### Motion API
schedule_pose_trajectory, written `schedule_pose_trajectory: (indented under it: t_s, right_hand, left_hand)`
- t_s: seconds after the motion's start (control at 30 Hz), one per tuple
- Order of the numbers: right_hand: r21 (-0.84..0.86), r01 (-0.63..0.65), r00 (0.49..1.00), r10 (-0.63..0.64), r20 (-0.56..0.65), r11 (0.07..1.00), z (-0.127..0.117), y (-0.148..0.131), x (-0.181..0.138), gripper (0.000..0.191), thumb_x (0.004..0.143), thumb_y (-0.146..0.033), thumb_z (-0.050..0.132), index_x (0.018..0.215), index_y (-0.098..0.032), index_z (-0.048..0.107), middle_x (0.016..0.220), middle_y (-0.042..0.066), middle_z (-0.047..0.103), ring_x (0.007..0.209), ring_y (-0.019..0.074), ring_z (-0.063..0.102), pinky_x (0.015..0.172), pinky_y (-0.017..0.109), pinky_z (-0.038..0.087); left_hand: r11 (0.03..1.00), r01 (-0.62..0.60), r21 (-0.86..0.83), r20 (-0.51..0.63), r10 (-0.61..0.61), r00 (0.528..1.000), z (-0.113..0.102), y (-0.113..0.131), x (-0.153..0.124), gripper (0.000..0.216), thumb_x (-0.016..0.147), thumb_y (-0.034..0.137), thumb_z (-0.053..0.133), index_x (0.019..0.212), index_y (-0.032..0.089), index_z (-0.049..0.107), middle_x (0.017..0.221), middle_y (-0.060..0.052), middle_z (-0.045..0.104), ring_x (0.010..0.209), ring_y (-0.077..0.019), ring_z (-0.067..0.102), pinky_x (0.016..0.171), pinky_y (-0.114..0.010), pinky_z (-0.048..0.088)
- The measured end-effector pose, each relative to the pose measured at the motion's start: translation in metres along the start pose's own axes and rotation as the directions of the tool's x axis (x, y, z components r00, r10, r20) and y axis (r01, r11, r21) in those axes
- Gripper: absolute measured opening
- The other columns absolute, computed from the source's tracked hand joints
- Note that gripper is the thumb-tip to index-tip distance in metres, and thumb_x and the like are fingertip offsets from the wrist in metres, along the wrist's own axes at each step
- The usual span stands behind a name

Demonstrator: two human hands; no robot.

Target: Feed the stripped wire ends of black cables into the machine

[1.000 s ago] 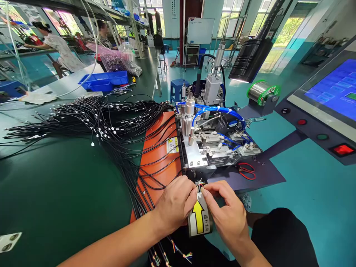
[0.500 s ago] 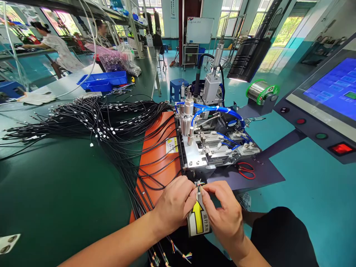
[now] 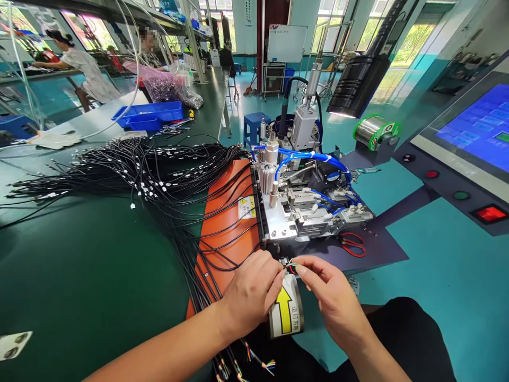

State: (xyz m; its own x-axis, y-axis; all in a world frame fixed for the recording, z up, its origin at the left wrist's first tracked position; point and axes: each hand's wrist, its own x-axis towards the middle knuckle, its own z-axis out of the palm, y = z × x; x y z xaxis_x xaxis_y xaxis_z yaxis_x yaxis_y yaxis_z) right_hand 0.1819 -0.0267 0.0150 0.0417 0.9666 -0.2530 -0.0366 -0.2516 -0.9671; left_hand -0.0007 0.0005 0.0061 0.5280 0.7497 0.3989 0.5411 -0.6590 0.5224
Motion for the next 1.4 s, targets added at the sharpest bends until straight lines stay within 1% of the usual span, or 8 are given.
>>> schedule_pose_trajectory:
  t_s: [0.37, 0.83, 0.93, 1.0, 1.13, 1.2, 1.27, 1.4]
  right_hand:
    - [0.016, -0.035, 0.997, 0.034, 0.073, 0.999, 0.002, -0.005, 0.005, 0.021, 0.085, -0.038, 0.070, 0.090, -0.018, 0.073, 0.087, 0.002, 0.069, 0.079, 0.0154, 0.056, 0.072, 0.025, 0.045]
    - [-0.148, 0.018, 0.990, 0.003, 0.144, 0.989, -0.007, -0.007, 0.009, 0.029, 0.089, -0.046, 0.065, 0.084, -0.018, 0.070, 0.080, 0.002, 0.065, 0.076, 0.0172, 0.057, 0.071, 0.027, 0.046]
    - [-0.262, 0.109, 0.993, -0.092, 0.076, 0.959, 0.000, -0.003, 0.006, 0.027, 0.093, -0.044, 0.060, 0.086, -0.019, 0.068, 0.081, 0.002, 0.064, 0.076, 0.0175, 0.057, 0.070, 0.028, 0.046]
    - [-0.359, 0.228, 0.972, -0.234, 0.027, 0.905, 0.007, 0.001, 0.003, 0.024, 0.096, -0.039, 0.056, 0.084, -0.020, 0.066, 0.082, 0.002, 0.063, 0.076, 0.0178, 0.057, 0.071, 0.030, 0.045]
    - [-0.524, 0.487, 0.830, -0.558, 0.027, 0.699, 0.017, 0.009, -0.001, 0.018, 0.098, -0.026, 0.050, 0.084, -0.019, 0.060, 0.082, 0.004, 0.059, 0.079, 0.0197, 0.054, 0.073, 0.034, 0.043]
    - [-0.559, 0.547, 0.778, -0.625, 0.065, 0.623, 0.017, 0.011, -0.001, 0.015, 0.097, -0.022, 0.050, 0.087, -0.019, 0.061, 0.083, 0.005, 0.058, 0.080, 0.0205, 0.054, 0.075, 0.035, 0.043]
    - [-0.552, 0.543, 0.794, -0.601, 0.090, 0.633, 0.013, 0.011, -0.001, 0.015, 0.098, -0.021, 0.050, 0.089, -0.020, 0.062, 0.084, 0.005, 0.059, 0.081, 0.0204, 0.055, 0.075, 0.035, 0.043]
    - [-0.476, 0.427, 0.894, -0.437, 0.097, 0.768, 0.002, 0.006, -0.001, 0.018, 0.099, -0.026, 0.052, 0.086, -0.022, 0.064, 0.086, 0.003, 0.061, 0.082, 0.0183, 0.057, 0.075, 0.031, 0.045]
  left_hand:
    - [0.999, -0.024, 0.021, 0.008, 0.024, 1.000, -0.001, 0.002, 0.000, 0.022, 0.099, 0.018, 0.043, 0.084, 0.015, 0.059, 0.075, -0.005, 0.050, 0.072, -0.0182, 0.045, 0.064, -0.031, 0.039]
    - [0.999, -0.024, 0.024, 0.008, 0.024, 1.000, -0.002, 0.001, 0.001, 0.021, 0.100, 0.020, 0.044, 0.088, 0.016, 0.061, 0.077, -0.005, 0.053, 0.073, -0.0186, 0.046, 0.066, -0.031, 0.040]
    - [0.999, -0.013, 0.029, -0.002, 0.013, 1.000, -0.002, 0.003, 0.001, 0.022, 0.100, 0.020, 0.042, 0.090, 0.015, 0.062, 0.078, -0.005, 0.054, 0.073, -0.0190, 0.048, 0.069, -0.032, 0.042]
    - [0.999, -0.007, 0.038, 0.003, 0.007, 1.000, -0.003, 0.003, 0.002, 0.024, 0.101, 0.020, 0.041, 0.090, 0.015, 0.062, 0.079, -0.006, 0.055, 0.073, -0.0189, 0.049, 0.069, -0.032, 0.043]
    - [0.999, 0.010, 0.047, 0.023, -0.011, 1.000, -0.003, 0.003, 0.001, 0.026, 0.100, 0.021, 0.041, 0.084, 0.015, 0.060, 0.077, -0.005, 0.055, 0.071, -0.0183, 0.049, 0.068, -0.032, 0.043]
    - [0.998, 0.018, 0.052, 0.023, -0.019, 1.000, -0.003, 0.003, 0.001, 0.026, 0.100, 0.021, 0.041, 0.082, 0.014, 0.059, 0.077, -0.005, 0.055, 0.071, -0.0181, 0.049, 0.068, -0.031, 0.043]
    - [0.998, 0.017, 0.067, 0.020, -0.018, 1.000, -0.003, 0.004, 0.001, 0.026, 0.100, 0.021, 0.042, 0.082, 0.014, 0.059, 0.076, -0.005, 0.055, 0.071, -0.0180, 0.048, 0.067, -0.031, 0.042]
    - [0.995, -0.014, 0.102, 0.027, 0.011, 1.000, -0.003, 0.005, 0.003, 0.027, 0.100, 0.021, 0.041, 0.080, 0.014, 0.059, 0.075, -0.005, 0.054, 0.069, -0.0178, 0.046, 0.067, -0.032, 0.041]
